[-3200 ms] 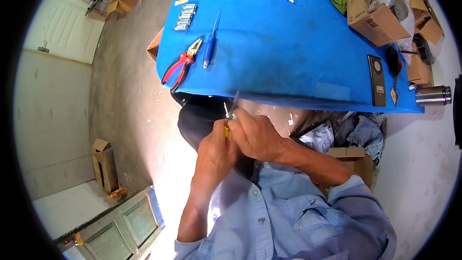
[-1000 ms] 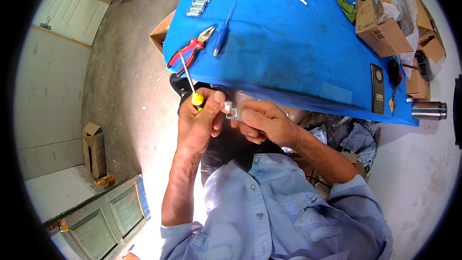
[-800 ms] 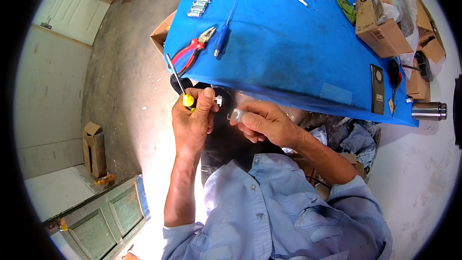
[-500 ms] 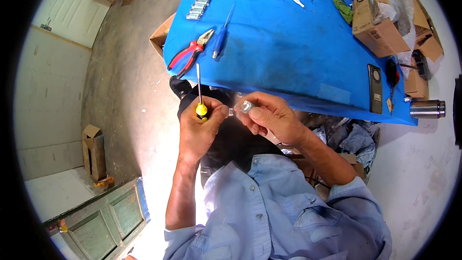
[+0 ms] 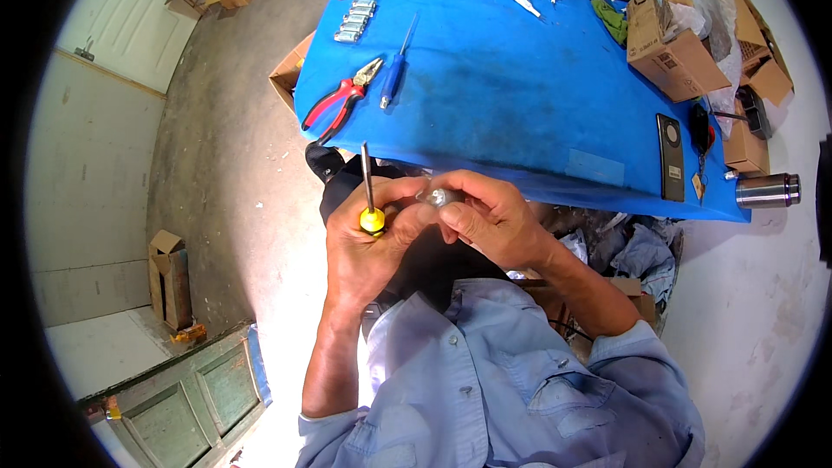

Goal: The person assembles small cylindrical batteries into a plastic housing using a screwdriver and pliers. They insert the batteries, secure them with a screw, and trim excess plastic tabs from the casing.

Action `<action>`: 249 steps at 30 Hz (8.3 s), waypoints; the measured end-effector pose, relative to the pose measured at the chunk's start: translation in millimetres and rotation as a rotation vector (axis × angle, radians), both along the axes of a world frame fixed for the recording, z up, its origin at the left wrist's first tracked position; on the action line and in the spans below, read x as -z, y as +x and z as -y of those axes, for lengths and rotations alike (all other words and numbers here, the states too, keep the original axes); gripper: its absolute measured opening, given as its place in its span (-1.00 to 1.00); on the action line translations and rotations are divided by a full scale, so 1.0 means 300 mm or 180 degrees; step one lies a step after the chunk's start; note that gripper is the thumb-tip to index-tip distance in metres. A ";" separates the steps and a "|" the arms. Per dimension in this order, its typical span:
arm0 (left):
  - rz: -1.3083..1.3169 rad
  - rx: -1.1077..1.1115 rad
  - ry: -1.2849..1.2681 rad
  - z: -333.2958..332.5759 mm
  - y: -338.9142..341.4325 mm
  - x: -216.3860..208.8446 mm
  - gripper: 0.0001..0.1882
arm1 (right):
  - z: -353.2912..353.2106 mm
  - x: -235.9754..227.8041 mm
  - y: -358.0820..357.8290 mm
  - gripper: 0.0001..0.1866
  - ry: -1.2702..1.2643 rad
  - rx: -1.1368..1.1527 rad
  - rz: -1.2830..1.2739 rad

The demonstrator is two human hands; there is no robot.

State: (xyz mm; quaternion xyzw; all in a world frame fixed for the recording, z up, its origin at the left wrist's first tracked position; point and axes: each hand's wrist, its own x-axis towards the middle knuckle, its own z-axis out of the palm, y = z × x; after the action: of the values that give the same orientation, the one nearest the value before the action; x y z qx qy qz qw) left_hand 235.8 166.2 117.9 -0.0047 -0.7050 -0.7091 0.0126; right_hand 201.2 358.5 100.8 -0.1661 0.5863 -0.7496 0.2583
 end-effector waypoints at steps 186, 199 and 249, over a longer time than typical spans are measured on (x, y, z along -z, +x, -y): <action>0.1683 -0.2981 0.2098 0.565 0.496 0.612 -0.85 | 0.075 0.038 -0.417 -0.67 0.1243 0.1744 -0.1222; 0.1814 -0.3236 0.2069 0.681 0.536 0.738 -0.86 | 0.508 0.094 -0.710 -0.75 0.2528 0.1228 -0.2940; 0.1782 -0.3407 0.1876 0.686 0.558 0.779 -0.83 | 0.528 0.167 -0.811 -0.80 0.2889 0.1437 -0.3093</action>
State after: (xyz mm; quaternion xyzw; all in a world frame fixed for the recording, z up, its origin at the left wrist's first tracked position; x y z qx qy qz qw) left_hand 403.1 -39.5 -115.9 0.5332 -0.3637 -0.7423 0.1800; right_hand -42.2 200.2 50.7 -0.2323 0.9105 -0.3069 -0.1512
